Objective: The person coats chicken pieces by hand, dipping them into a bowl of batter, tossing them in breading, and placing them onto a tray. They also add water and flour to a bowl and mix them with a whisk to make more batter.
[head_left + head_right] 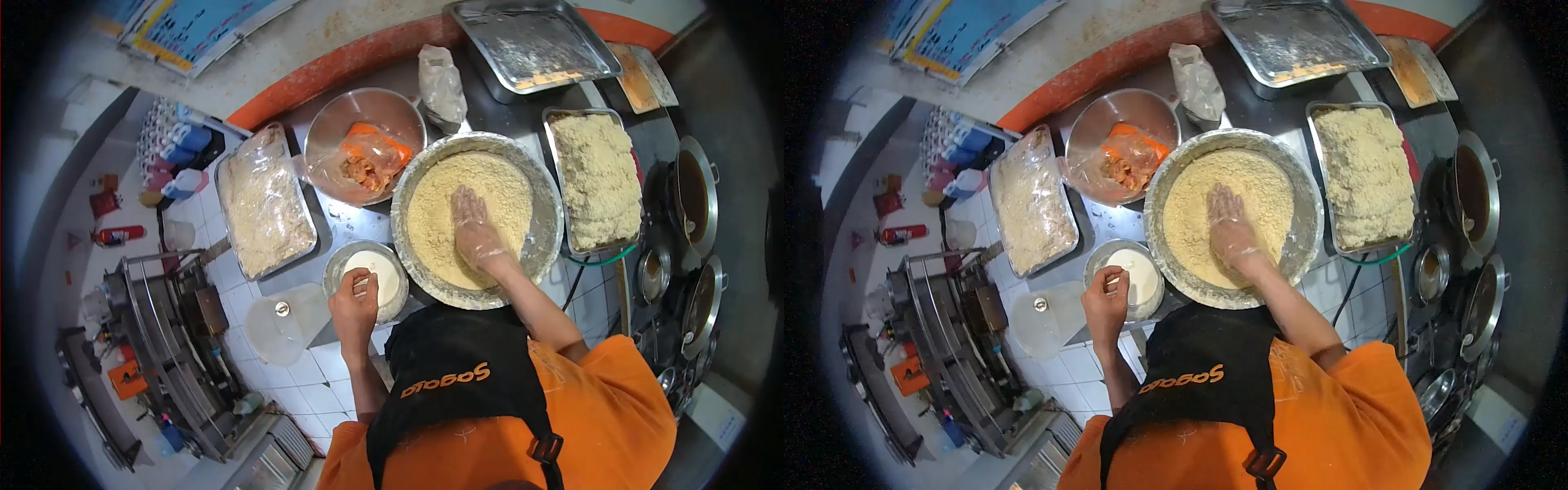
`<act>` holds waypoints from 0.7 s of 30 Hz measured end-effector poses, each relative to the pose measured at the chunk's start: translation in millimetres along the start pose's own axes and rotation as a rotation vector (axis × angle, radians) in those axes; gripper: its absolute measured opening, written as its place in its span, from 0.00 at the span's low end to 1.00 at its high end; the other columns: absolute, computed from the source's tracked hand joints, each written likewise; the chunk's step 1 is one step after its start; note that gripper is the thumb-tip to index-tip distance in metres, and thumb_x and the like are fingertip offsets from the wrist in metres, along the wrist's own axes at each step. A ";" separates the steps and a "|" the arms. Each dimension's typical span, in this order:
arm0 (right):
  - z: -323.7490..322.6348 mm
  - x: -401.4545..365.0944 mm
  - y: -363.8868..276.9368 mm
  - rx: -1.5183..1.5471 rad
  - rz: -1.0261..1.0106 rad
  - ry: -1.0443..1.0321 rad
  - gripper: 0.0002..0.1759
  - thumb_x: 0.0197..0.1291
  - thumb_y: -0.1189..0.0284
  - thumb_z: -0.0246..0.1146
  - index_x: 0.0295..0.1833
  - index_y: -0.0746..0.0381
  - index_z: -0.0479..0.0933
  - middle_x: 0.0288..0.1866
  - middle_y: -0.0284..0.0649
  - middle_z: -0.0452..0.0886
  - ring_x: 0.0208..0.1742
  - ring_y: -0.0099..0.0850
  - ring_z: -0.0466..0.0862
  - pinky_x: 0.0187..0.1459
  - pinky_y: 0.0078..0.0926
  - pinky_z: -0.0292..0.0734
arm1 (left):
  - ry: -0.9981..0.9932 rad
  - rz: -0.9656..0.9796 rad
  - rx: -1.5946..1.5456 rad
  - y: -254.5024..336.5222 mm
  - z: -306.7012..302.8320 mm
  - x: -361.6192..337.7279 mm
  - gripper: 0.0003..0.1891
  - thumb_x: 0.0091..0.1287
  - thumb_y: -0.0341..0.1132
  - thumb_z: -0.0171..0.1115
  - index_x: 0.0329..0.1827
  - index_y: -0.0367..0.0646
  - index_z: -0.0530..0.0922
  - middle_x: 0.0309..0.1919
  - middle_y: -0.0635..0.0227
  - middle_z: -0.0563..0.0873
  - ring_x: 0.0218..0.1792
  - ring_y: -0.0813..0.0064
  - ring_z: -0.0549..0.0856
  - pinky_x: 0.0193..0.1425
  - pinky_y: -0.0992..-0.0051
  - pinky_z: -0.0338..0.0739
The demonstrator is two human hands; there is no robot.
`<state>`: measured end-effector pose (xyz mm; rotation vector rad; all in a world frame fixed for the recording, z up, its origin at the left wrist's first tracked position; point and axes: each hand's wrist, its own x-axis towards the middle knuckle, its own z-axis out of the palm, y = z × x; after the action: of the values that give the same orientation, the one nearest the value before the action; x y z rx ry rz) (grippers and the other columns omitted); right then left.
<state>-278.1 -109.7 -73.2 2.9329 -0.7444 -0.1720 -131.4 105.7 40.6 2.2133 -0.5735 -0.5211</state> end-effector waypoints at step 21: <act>21.2 11.0 53.8 1.652 0.647 -0.012 0.35 0.67 0.59 0.67 0.73 0.63 0.67 0.71 0.51 0.74 0.72 0.42 0.74 0.68 0.40 0.74 | -0.006 0.006 0.038 2.7 0.1 -1.9 0.10 0.68 0.32 0.68 0.46 0.34 0.84 0.38 0.55 0.90 0.39 0.68 0.91 0.40 0.72 0.84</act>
<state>-296.6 -163.7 -87.8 3.4692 -2.8021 0.9072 -133.6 105.0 42.9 2.2462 -0.5971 -0.5179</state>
